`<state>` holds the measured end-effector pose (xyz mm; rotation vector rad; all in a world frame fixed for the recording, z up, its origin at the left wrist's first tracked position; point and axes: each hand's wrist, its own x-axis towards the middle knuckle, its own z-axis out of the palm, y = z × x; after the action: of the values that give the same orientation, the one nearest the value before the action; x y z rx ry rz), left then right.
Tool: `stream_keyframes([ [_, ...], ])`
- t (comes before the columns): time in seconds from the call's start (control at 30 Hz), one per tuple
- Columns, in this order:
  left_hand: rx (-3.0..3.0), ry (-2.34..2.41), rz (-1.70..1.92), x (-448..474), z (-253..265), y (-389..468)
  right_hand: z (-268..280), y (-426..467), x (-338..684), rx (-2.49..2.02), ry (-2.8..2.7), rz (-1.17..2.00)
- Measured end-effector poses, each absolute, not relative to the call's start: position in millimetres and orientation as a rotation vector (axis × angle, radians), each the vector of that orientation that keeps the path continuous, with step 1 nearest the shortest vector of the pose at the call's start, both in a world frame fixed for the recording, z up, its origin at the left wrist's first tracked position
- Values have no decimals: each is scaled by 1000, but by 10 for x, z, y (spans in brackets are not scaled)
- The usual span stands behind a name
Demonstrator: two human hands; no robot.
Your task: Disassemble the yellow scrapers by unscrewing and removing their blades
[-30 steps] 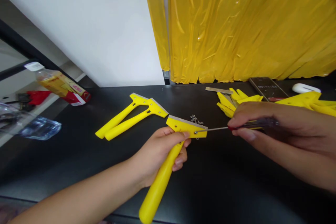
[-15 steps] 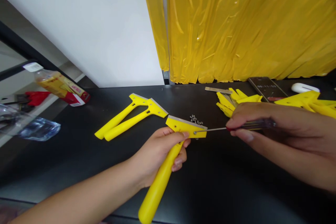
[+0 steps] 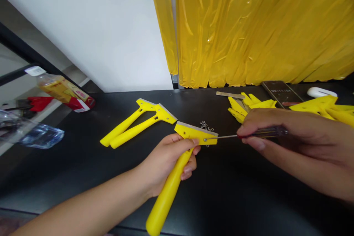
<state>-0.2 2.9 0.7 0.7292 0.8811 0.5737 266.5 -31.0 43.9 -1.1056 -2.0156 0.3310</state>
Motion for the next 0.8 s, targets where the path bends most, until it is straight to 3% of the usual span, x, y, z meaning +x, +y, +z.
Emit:
stream_keyframes([
  [0.63, 763, 879, 578, 8, 7, 22, 488, -292, 2667, -962, -2155, 381],
  [0.8, 846, 905, 555, 20, -6, -16, 480, -356, 2651, -1015, -2191, 229],
])
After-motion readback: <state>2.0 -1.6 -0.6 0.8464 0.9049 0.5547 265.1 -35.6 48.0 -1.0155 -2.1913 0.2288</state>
